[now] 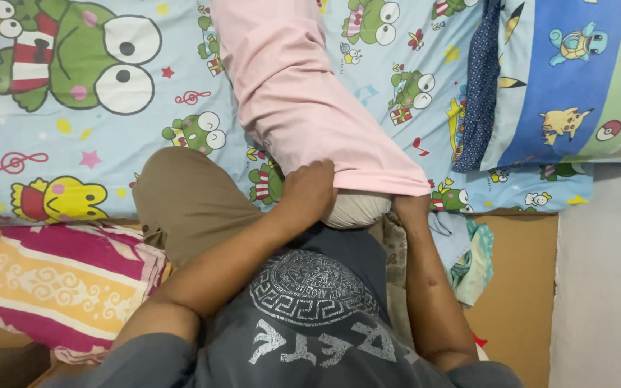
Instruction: The person is putting a new pink pillowcase on a long bolster pillow on a bed.
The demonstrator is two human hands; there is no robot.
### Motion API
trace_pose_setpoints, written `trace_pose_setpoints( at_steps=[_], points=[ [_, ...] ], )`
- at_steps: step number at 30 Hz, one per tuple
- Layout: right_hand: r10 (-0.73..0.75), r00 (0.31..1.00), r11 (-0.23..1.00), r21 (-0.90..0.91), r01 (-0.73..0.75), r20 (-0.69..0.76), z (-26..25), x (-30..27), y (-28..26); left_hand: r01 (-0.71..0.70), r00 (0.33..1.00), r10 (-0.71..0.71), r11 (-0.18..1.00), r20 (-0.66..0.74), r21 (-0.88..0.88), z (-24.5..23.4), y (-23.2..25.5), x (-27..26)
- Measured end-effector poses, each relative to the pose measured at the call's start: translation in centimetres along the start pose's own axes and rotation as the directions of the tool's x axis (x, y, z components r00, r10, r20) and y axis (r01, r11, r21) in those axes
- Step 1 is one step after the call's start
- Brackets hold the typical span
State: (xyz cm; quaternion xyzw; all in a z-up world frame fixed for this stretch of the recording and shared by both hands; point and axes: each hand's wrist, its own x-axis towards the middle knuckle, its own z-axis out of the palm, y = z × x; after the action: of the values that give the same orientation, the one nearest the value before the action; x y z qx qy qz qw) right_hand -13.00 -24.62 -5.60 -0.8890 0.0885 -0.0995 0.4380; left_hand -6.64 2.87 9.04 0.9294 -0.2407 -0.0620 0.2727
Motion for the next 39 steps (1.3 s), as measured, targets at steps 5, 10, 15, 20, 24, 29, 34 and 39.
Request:
trace_pose_setpoints(
  at_steps=[5,10,15,20,24,29,34,39],
  points=[
    [0.033,0.972,0.999,-0.010,-0.032,0.232,-3.9,0.1,-6.4,0.046,0.977,0.021,0.950,0.210,-0.309,-1.0,4.0,-0.4],
    [0.074,0.740,0.994,0.011,-0.109,0.668,-9.1,0.2,-16.4,-0.057,0.992,0.109,0.831,0.061,-0.553,1.3,9.0,1.0],
    [0.215,0.935,0.417,0.839,-0.349,0.282,-2.4,-3.1,-5.1,-0.105,0.981,0.185,0.734,0.050,-0.671,1.6,10.4,3.5],
    [0.288,0.951,0.955,0.101,-0.278,-0.108,-2.4,0.8,-7.8,-0.154,0.988,0.093,0.690,-0.124,-0.708,0.8,3.7,8.1],
    [0.290,0.904,0.952,-0.001,-0.306,-0.314,-2.0,1.7,-3.8,0.377,0.660,-0.633,0.744,-0.404,-0.551,4.5,-8.7,13.0],
    [-0.044,0.945,0.963,-0.266,-0.047,-0.326,-1.5,0.8,-3.5,0.756,0.232,-0.935,0.347,-0.269,-0.555,8.4,-22.6,18.0],
    [0.142,0.957,0.922,-0.318,-0.220,-0.252,-0.9,4.7,-2.5,0.635,0.443,-0.881,0.178,0.165,-0.752,11.9,-27.0,18.9],
    [0.165,0.939,0.956,-0.184,-0.227,-0.301,-1.5,9.1,1.9,0.309,0.527,-0.846,0.281,-0.083,-0.908,7.3,-20.9,18.2]
  ],
)
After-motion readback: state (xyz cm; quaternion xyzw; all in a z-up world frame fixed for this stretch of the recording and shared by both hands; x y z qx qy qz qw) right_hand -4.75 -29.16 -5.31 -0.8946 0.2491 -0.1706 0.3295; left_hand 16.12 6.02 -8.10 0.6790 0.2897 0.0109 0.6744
